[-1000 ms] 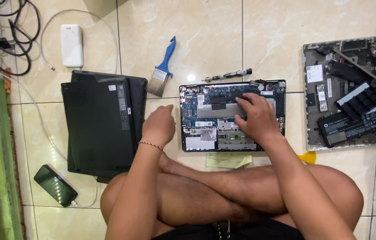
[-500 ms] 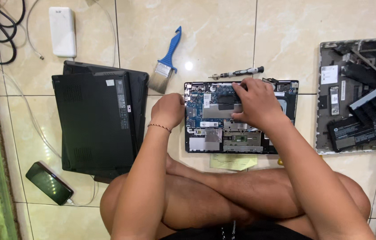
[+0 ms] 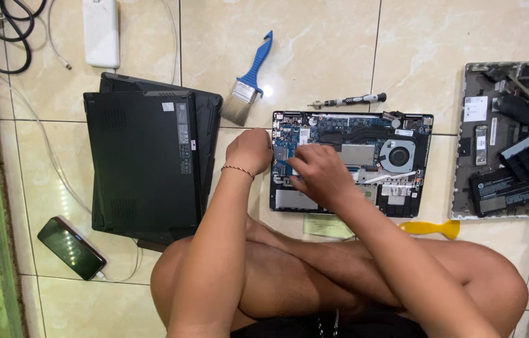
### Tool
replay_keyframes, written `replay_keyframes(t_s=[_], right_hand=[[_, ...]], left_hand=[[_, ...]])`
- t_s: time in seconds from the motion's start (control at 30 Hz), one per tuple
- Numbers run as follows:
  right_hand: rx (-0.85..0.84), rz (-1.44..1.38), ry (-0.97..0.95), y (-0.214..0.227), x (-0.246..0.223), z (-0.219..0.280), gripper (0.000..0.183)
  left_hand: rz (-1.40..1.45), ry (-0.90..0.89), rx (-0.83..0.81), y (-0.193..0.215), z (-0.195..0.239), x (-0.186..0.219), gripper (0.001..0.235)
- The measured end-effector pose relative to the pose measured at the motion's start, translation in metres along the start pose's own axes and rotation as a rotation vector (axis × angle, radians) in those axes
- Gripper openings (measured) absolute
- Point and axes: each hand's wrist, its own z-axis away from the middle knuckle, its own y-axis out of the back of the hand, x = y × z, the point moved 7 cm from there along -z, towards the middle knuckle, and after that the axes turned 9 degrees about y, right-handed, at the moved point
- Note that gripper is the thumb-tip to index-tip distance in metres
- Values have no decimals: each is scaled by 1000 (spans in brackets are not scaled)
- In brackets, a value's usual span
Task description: The person sits on the floor and works on a disassembled laptop. They use a screwdriver to remove screws from the motherboard area and then carefully detach the motherboard from the laptop chassis, lifting it out to expose the internal components.
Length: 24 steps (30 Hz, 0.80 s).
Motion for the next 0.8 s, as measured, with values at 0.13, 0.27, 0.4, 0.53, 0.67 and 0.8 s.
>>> replay_keyframes(t_s=[0.13,0.27,0.4,0.53,0.67,0.8], right_hand=[[118,94,76,-14,-4,-6,32],[138,140,136,-8,-11,-7,34],[136,182,159,-17,-10,-10,33],[297,275,270,-27,-16,-4,23],[353,275,272,-17,-18,-7,19],[340,259,267,-11,-18,-13,22]], left_hand=[[-4,-7,-13,-2,-5,-3,27],[31,-48,10,-7,-16,-7,21],[27,-48,7,-2,-10,-4,23],[31,-43,-25,1,-4,-6,25],[50,-45,-60,0,0,-7,25],[44,-57,-54,-3,-7,-7,22]])
